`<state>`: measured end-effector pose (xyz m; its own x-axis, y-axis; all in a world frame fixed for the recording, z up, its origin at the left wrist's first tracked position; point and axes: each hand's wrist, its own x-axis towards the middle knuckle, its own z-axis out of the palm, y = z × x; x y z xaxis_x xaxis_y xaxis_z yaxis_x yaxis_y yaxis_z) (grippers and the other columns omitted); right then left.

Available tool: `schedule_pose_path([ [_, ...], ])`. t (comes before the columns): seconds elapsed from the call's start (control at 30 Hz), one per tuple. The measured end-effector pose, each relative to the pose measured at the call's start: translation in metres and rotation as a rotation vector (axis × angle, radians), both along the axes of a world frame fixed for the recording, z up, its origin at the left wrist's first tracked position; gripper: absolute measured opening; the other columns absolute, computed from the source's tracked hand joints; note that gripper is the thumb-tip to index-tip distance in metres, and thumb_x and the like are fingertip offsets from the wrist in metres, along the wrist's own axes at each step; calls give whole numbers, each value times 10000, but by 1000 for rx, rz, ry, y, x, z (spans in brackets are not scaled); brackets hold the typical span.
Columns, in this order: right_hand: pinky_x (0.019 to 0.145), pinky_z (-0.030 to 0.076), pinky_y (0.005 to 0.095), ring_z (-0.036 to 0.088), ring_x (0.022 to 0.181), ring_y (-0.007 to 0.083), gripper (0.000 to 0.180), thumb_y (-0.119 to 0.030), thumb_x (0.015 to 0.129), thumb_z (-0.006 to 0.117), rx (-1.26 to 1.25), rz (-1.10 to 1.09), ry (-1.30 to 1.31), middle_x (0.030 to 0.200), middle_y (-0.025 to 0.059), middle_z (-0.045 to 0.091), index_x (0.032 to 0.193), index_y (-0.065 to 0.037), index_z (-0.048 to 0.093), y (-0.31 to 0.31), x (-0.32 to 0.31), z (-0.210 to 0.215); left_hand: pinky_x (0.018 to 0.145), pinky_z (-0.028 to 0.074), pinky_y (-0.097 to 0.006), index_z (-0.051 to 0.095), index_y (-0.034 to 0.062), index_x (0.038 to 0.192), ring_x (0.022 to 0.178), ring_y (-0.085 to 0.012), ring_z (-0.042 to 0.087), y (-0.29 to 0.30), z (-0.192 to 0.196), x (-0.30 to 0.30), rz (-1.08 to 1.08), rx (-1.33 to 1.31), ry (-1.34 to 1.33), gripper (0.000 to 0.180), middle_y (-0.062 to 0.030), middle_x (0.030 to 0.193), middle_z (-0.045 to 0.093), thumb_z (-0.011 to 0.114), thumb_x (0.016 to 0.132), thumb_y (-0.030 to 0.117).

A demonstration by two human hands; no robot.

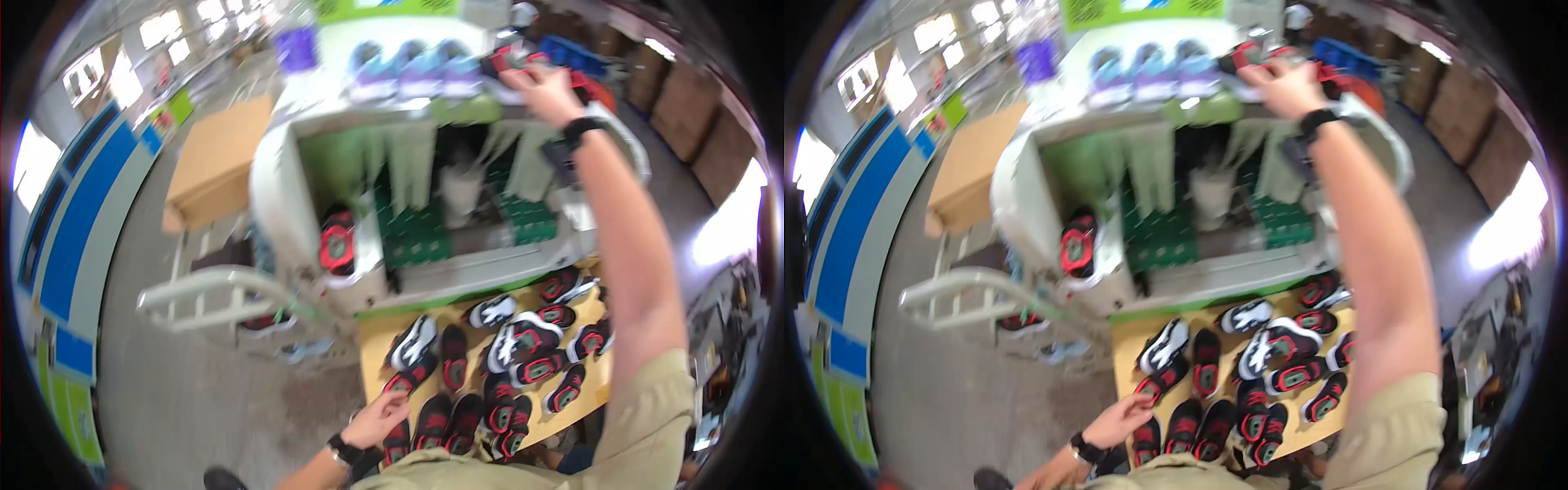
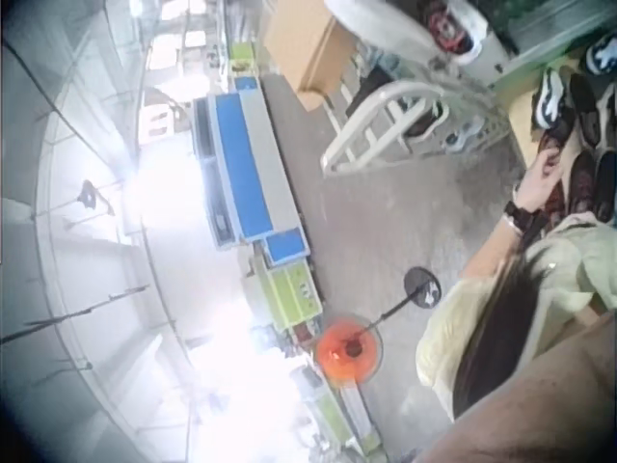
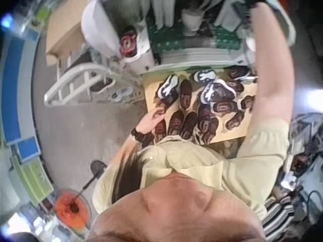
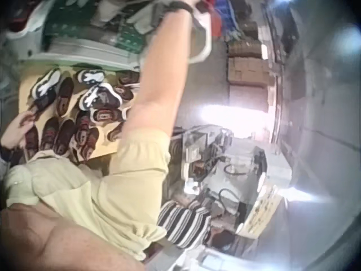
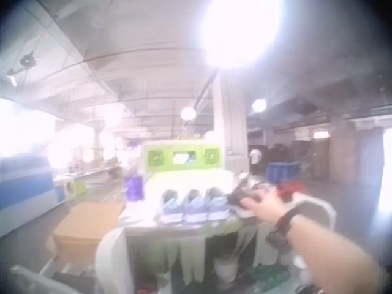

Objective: The person picks up pairs of black and red sneakers from a wooden table and places them onto a green conveyor belt. They also handle light blue sneakers, moving them from the table to the conveyor. The person organizes the shoes into pairs and arranges them on the belt for processing.

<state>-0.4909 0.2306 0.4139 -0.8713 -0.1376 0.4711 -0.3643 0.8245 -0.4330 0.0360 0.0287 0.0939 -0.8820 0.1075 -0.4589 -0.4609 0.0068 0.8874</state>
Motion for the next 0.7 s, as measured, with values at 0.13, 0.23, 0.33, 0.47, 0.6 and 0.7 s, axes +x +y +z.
schedule_pose_path([
  [0.13, 1154, 391, 527, 472, 1349, 498, 965, -774, 739, 689, -90, -19, -51, 1559, 276, 389, 1504, -210, 522, -21, 30, 17, 1041, 487, -293, 497, 3, 1440, 1181, -141, 616, 7, 8, -9, -19, -8, 5, 461, -100, 1326, 641, 648, 1038, 170],
  [0.23, 1173, 373, 506, 429, 1405, 486, 920, -607, 794, 759, -208, 162, 99, 1546, 289, 410, 1552, -193, 439, 19, 20, 9, 985, 515, -307, 515, 14, 1436, 1108, -155, 638, 9, 3, -16, -63, -9, 41, 515, -123, 1323, 640, 696, 1007, 235],
  [0.33, 1213, 322, 472, 364, 1463, 455, 845, -391, 874, 769, -283, 363, 261, 1550, 294, 402, 1576, -129, 378, 67, 57, -20, 996, 496, -287, 541, 19, 1398, 1129, -125, 618, 7, 0, -14, -101, -78, 44, 417, -71, 1260, 661, 664, 1023, 152],
  [0.47, 1063, 474, 348, 602, 1257, 213, 605, -278, 976, 713, -304, 366, -247, 1490, 160, 506, 1493, -66, 481, 128, 192, -65, 916, 504, -283, 576, 31, 1374, 1007, -111, 601, 8, 18, -3, 17, -162, -19, 392, -33, 1206, 668, 666, 1007, 135],
  [0.6, 976, 499, 299, 629, 1107, 127, 448, -173, 1001, 674, -580, 263, -537, 1297, 45, 640, 1408, -27, 557, 232, 344, -81, 1030, 480, -329, 562, -13, 1374, 1174, -178, 618, 12, 22, -3, 53, -163, 43, 382, -104, 1268, 660, 638, 1022, 118],
  [0.7, 940, 514, 298, 629, 1052, 114, 411, -139, 993, 667, -704, 17, -693, 1276, 56, 645, 1372, -8, 573, 287, 430, -141, 1049, 471, -333, 563, -19, 1363, 1189, -192, 618, 24, 25, -19, -49, -229, 54, 367, -116, 1281, 659, 629, 1024, 104],
])
